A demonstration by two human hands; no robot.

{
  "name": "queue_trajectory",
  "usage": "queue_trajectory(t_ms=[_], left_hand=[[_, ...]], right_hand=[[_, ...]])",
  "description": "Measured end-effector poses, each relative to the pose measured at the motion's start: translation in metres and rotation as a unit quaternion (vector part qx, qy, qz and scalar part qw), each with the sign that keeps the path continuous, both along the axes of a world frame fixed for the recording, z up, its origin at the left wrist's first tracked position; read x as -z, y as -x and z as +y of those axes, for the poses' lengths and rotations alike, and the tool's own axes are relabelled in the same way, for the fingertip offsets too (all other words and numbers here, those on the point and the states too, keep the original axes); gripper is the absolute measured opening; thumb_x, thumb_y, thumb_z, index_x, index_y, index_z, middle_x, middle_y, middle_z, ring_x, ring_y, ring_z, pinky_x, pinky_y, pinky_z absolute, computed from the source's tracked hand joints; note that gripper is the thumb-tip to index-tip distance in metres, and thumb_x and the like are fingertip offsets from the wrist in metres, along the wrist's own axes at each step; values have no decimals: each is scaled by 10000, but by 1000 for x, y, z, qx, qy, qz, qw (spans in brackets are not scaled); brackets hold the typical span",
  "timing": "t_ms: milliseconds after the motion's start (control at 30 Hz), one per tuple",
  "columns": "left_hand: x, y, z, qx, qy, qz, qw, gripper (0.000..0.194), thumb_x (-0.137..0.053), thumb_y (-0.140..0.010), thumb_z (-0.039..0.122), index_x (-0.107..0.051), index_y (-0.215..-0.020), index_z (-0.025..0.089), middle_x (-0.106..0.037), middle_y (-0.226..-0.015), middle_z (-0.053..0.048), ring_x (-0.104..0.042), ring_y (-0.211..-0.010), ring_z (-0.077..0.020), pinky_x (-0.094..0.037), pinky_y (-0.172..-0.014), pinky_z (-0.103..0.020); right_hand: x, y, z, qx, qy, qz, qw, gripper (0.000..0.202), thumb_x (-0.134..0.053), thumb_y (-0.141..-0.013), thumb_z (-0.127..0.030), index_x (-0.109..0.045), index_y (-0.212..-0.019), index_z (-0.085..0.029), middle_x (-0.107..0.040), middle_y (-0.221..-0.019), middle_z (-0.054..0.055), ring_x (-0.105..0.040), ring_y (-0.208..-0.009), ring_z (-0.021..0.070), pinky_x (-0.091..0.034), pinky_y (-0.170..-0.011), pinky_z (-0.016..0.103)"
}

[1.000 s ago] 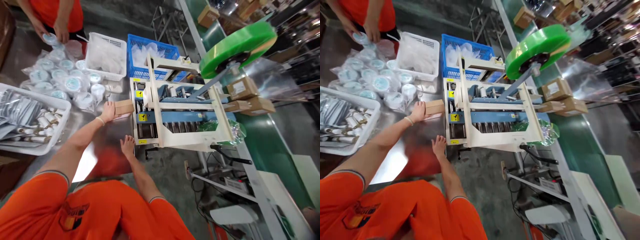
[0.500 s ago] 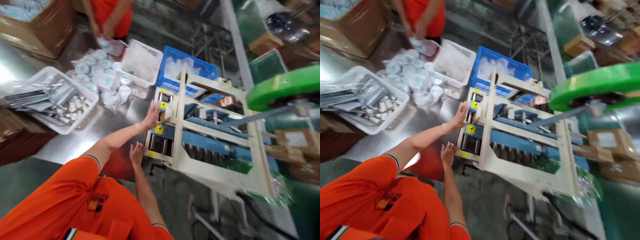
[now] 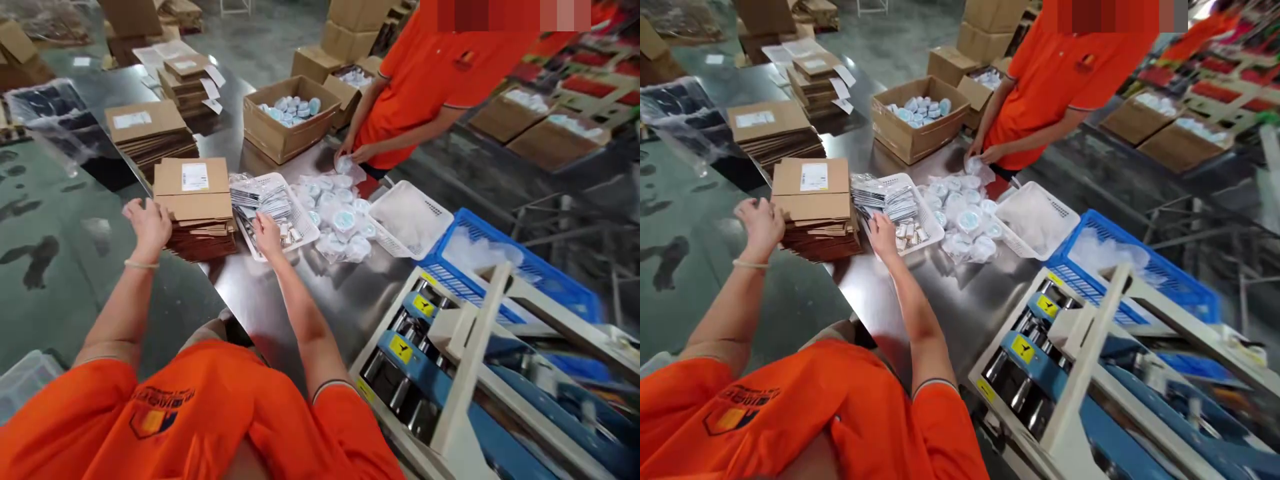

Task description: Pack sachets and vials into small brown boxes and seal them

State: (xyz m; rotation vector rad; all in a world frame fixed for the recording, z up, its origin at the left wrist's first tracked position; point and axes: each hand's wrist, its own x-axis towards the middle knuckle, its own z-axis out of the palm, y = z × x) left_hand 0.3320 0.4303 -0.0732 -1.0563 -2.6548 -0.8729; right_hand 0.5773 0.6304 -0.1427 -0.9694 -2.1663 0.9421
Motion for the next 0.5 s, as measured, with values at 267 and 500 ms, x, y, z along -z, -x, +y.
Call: queue_trajectory(t_ms=[267, 500], left_hand=[[-9, -6, -10, -26, 21, -141, 989, 169, -748, -922, 297, -725, -1014, 157, -569, -1436, -188, -495, -1456, -404, -452, -1281, -618], [14, -96, -38, 221, -200, 74, 952, 547, -742, -950, 570, -720, -1367, 216, -616, -1425, -198, -550, -1435, -436, -426, -1265, -679]], right_hand=[[-55, 94, 10, 23, 143, -55, 988, 246, -715, -1076, -386, -768, -1123, -150, -804, -1125, 137, -729, -1173, 305, -564, -1141, 482], [-48, -181, -42, 72, 77, 117, 987, 306, -773, -946, -462, -769, -1104, -200, -808, -1059, 43, -730, -977, 220, -616, -948, 344]])
